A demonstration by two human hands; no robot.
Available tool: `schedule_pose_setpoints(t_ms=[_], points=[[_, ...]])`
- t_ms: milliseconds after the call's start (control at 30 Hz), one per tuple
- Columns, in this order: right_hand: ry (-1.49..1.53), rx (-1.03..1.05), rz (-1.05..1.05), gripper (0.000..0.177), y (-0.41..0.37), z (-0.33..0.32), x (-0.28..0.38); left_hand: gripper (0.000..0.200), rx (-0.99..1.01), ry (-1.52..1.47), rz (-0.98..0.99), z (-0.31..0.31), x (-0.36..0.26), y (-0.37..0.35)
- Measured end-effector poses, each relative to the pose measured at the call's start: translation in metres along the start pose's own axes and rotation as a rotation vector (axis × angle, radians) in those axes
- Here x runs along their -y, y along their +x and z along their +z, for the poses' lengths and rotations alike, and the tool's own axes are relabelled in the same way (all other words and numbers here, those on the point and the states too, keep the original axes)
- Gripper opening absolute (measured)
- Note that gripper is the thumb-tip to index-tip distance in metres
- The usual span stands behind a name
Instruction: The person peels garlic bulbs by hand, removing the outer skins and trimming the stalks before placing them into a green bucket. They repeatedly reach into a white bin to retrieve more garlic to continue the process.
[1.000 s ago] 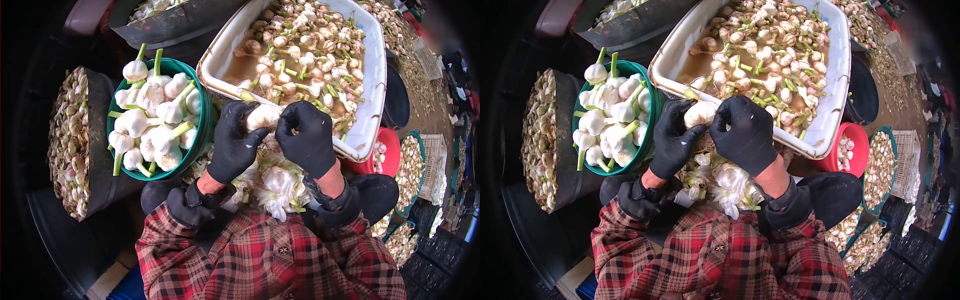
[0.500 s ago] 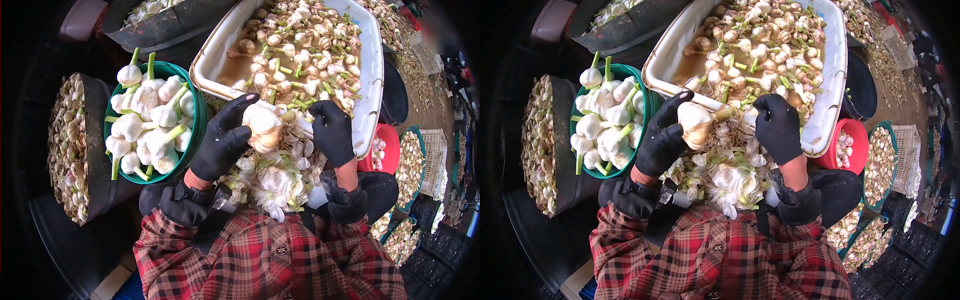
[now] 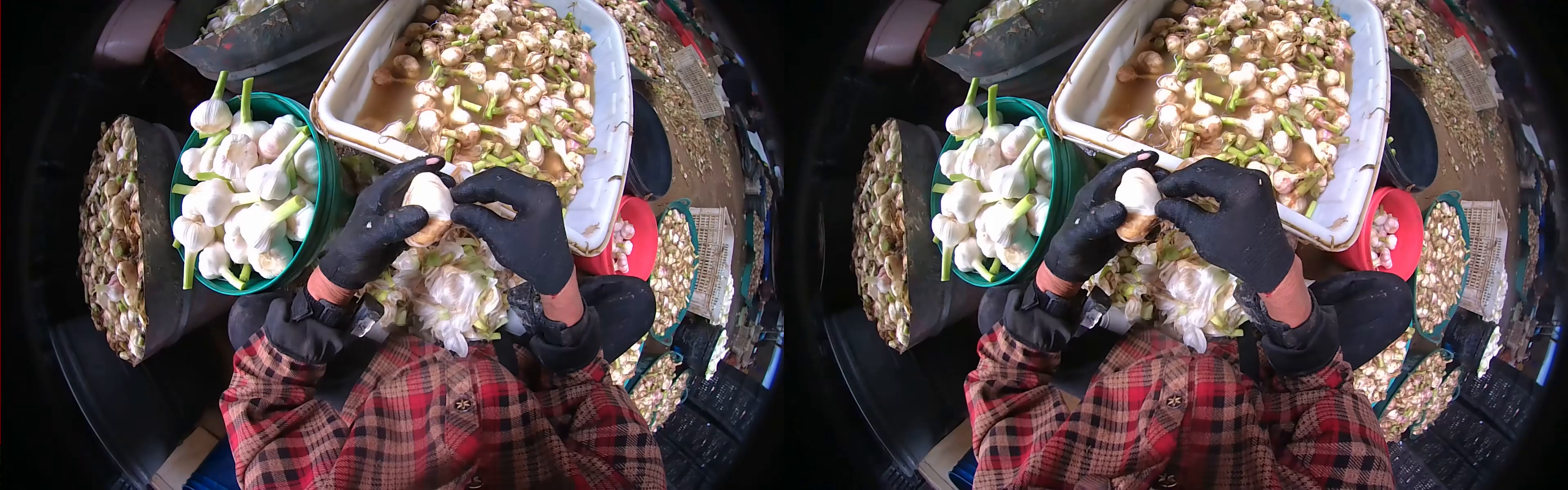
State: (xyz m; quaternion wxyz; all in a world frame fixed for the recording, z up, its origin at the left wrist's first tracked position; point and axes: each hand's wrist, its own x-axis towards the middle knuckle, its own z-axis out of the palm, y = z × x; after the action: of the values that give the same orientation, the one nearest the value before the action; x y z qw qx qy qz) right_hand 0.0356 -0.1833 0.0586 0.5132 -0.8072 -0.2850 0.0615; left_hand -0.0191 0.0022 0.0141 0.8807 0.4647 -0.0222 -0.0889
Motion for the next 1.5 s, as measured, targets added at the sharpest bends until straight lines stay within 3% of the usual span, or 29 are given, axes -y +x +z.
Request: schedule_pose_setpoints(t_ms=[100, 167, 400, 467, 567, 633, 700, 800, 1000, 1100, 1267, 1333, 1400, 1500], points=[[-0.005, -0.001, 0.021, 0.015, -0.002, 0.002, -0.002, 0.066, 0.007, 0.072, 0.002, 0.000, 0.001, 0.000], [-0.046, -0.015, -0.017, 0.014, -0.003, 0.004, -0.003, 0.078, -0.007, 0.173, -0.056, 0.001, 0.000, 0.000], [-0.320, -0.093, -0.170, 0.010, -0.011, 0.018, -0.014, 0.073, -0.025, 0.241, -0.085, -0.002, 0.010, -0.001], [-0.323, -0.100, -0.172, 0.010, -0.014, 0.020, -0.017, 0.057, -0.019, 0.284, -0.034, -0.004, 0.013, -0.002], [-0.304, -0.098, -0.137, 0.011, -0.017, 0.021, -0.020, 0.055, -0.013, 0.347, -0.003, -0.003, 0.015, -0.001], [-0.283, -0.090, -0.099, 0.012, -0.018, 0.019, -0.021, 0.055, -0.015, 0.310, -0.030, -0.003, 0.015, -0.001], [-0.062, -0.057, -0.050, 0.011, -0.016, 0.014, -0.021, 0.055, -0.018, 0.273, -0.057, -0.003, 0.013, 0.000], [-0.044, -0.042, -0.021, 0.012, -0.015, 0.012, -0.020, 0.070, -0.036, 0.218, -0.133, -0.002, 0.012, -0.001], [-0.266, -0.072, -0.128, 0.016, -0.019, 0.018, -0.024, 0.068, -0.035, 0.262, -0.103, -0.003, 0.018, -0.001], [-0.300, -0.059, -0.142, 0.014, -0.020, 0.018, -0.024, 0.067, -0.022, 0.272, -0.133, -0.002, 0.016, 0.001], [-0.272, -0.051, -0.171, 0.012, -0.023, 0.020, -0.031, 0.060, 0.043, 0.571, -0.326, -0.008, 0.007, 0.002], [-0.244, -0.052, -0.197, 0.009, -0.023, 0.022, -0.035, 0.063, 0.100, 0.601, -0.223, -0.010, 0.008, 0.000], [-0.153, -0.040, -0.011, 0.007, -0.023, 0.023, -0.039, 0.066, 0.157, 0.630, -0.120, -0.009, 0.009, -0.002], [-0.114, -0.011, 0.029, 0.007, -0.021, 0.022, -0.043, 0.069, 0.219, 0.575, -0.027, -0.006, 0.011, -0.004]])
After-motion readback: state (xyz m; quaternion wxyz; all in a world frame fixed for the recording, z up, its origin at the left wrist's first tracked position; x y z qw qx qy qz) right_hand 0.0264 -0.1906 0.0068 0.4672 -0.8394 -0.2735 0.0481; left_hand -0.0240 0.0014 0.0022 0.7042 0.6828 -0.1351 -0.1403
